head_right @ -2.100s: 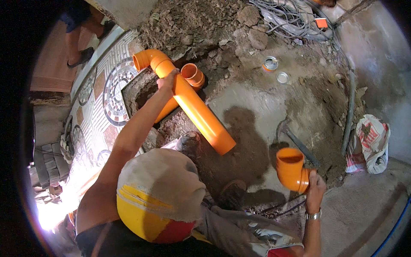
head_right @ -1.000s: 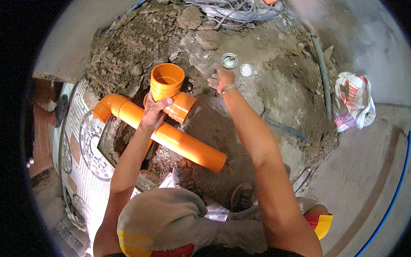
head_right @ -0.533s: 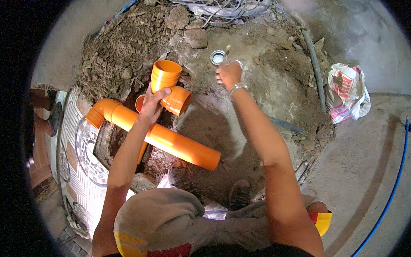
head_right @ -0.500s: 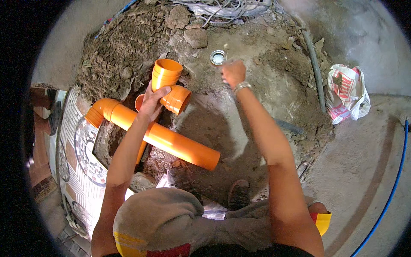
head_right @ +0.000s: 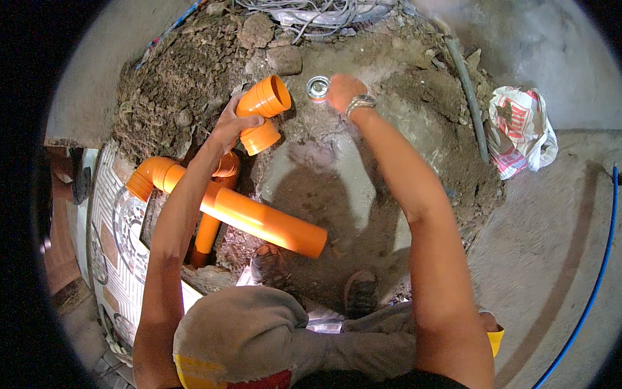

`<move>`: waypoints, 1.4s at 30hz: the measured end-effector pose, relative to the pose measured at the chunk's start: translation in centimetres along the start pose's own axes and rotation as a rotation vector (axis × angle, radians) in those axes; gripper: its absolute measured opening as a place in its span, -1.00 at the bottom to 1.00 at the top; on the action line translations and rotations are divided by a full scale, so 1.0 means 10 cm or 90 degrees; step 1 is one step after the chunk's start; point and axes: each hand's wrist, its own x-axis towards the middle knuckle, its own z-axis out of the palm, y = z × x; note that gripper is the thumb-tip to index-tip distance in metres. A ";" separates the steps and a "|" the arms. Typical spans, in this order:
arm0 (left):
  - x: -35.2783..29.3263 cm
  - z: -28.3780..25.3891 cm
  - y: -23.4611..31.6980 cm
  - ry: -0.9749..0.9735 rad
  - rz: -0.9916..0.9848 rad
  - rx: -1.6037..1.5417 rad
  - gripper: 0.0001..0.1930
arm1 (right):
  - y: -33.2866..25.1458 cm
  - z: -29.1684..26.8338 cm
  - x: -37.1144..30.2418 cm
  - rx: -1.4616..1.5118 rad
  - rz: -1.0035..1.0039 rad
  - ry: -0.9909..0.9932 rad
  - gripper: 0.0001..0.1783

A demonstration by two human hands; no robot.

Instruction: Fitting and applying adhesive to orange PVC drainage pipes in a floor cutout during renovation.

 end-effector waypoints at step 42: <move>0.18 0.05 0.29 -0.131 -0.078 0.039 -0.16 | 0.17 -0.40 -0.58 0.250 -0.138 0.036 -0.73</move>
